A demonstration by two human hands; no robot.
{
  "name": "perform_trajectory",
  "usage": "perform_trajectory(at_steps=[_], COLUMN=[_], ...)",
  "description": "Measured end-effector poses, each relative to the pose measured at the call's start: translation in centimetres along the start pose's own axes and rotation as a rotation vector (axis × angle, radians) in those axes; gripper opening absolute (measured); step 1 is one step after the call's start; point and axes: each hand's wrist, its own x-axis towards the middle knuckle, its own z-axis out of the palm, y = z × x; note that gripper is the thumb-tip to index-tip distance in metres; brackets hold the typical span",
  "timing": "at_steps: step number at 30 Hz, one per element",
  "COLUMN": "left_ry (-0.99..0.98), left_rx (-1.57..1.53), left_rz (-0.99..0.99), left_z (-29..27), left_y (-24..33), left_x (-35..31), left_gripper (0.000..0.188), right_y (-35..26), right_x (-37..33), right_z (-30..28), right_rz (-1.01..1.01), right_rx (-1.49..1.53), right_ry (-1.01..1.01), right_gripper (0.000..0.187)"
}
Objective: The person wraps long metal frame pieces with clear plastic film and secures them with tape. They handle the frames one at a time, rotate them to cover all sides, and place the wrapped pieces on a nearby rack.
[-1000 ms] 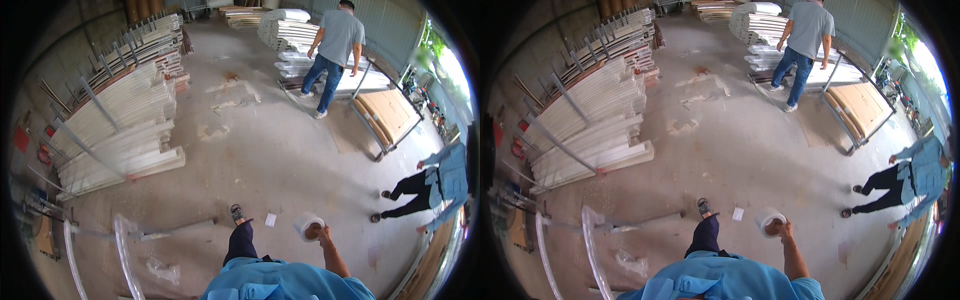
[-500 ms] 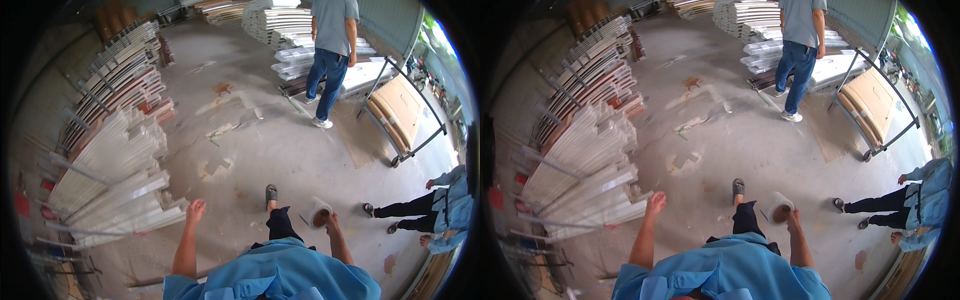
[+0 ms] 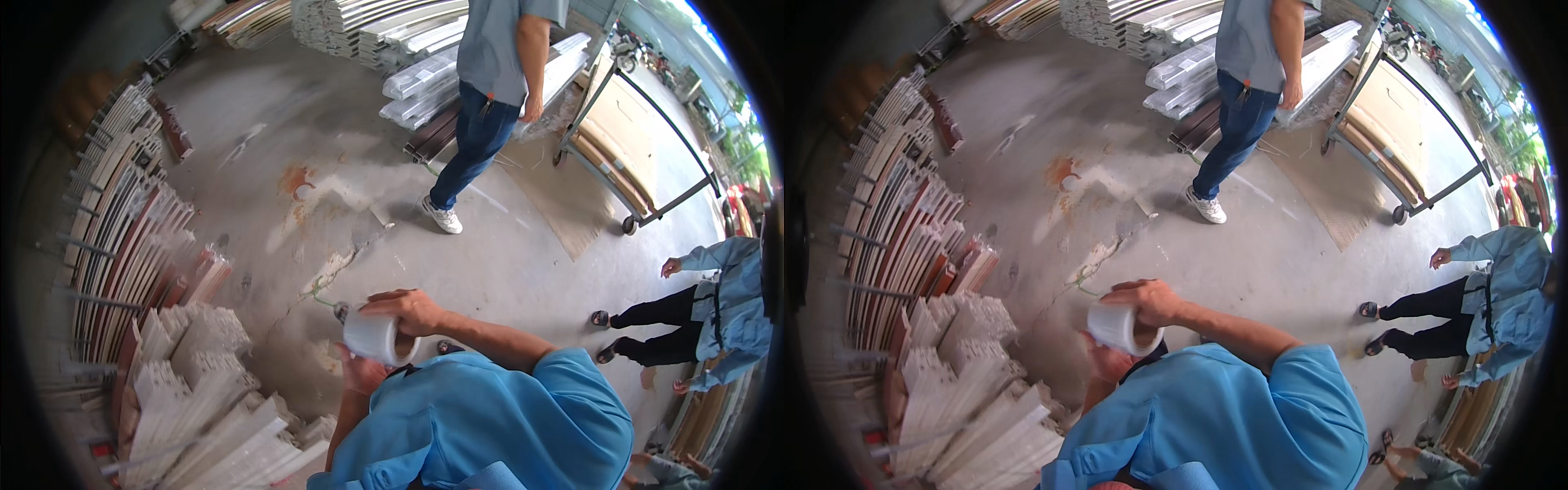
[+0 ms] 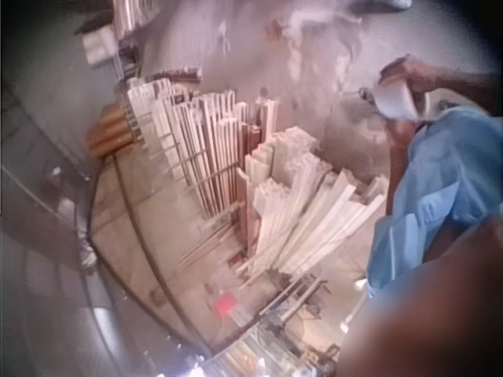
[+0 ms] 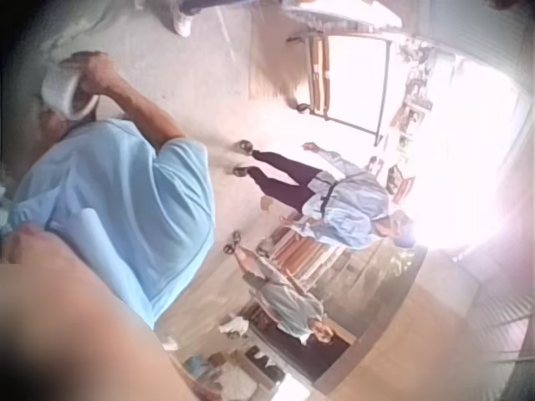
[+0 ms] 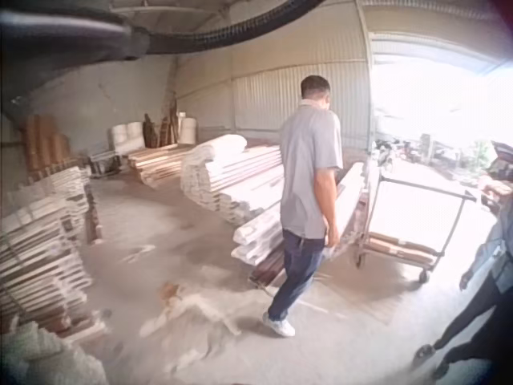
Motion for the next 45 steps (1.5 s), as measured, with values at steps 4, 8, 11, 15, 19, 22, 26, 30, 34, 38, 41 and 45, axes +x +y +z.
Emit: perform_trajectory(at_steps=[4, 8, 11, 15, 19, 22, 26, 30, 34, 38, 41, 45], left_ry=[-0.107, -0.156, -0.083, -0.145, -0.229, -0.289, -0.257, -0.317, -0.420, -0.160, 0.071, 0.221], left_rx=[-0.003, 0.034, 0.035, -0.091, 0.020, 0.215, 0.405, 0.357, 0.700, 1.398, 1.334, 1.394], left_rz=[0.165, 0.166, 0.091, 0.105, 0.191, 0.230, 0.198, 0.096, 0.325, 0.352, 0.050, 0.025], left_z=[0.2, 0.4, 0.0, -0.4, 1.9, 4.7, 6.1, 6.4, 5.1, -0.1, -3.8, -9.1], left_y=[12.9, 25.6, 33.7, 44.1, 54.1, 61.7, 70.3, 77.6, 87.2, 102.7, 114.7, 129.8], left_x=[6.4, 12.3, 17.1, 27.1, 38.5, 46.4, 53.5, 61.3, 72.2, 81.2, 86.3, 95.1], left_gripper=[0.108, 0.098, 0.084, 0.074, 0.083, 0.093, 0.110, 0.117, 0.108, 0.083, 0.077, 0.067], right_y=[0.9, 4.0, 6.3, 10.2, 17.1, 22.4, 27.9, 31.2, 38.5, 51.5, 60.1, 69.0], right_x=[12.8, 25.4, 32.1, 40.0, 48.9, 60.1, 76.8, 94.5, 110.5, 117.9, 114.0, 108.7], right_z=[0.0, -2.3, -3.8, -5.3, -8.9, -11.0, -16.1, -18.0, -18.6, -22.4, -25.7, -29.9], right_rz=[-0.023, -0.042, 0.123, 0.481, 0.262, 0.124, 0.087, 0.151, -0.029, 0.159, 0.558, 1.210], right_rx=[-0.113, -0.063, 0.053, 0.043, 0.239, 0.389, 1.098, 1.158, 0.709, 0.225, 0.040, 0.014], right_ry=[0.012, 0.141, 0.388, 0.860, 0.454, 0.232, -0.019, 0.013, -0.167, -0.307, -0.187, -0.065], right_gripper=[0.060, 0.065, 0.061, 0.040, 0.026, 0.045, 0.052, 0.045, 0.036, 0.033, 0.040, 0.043])
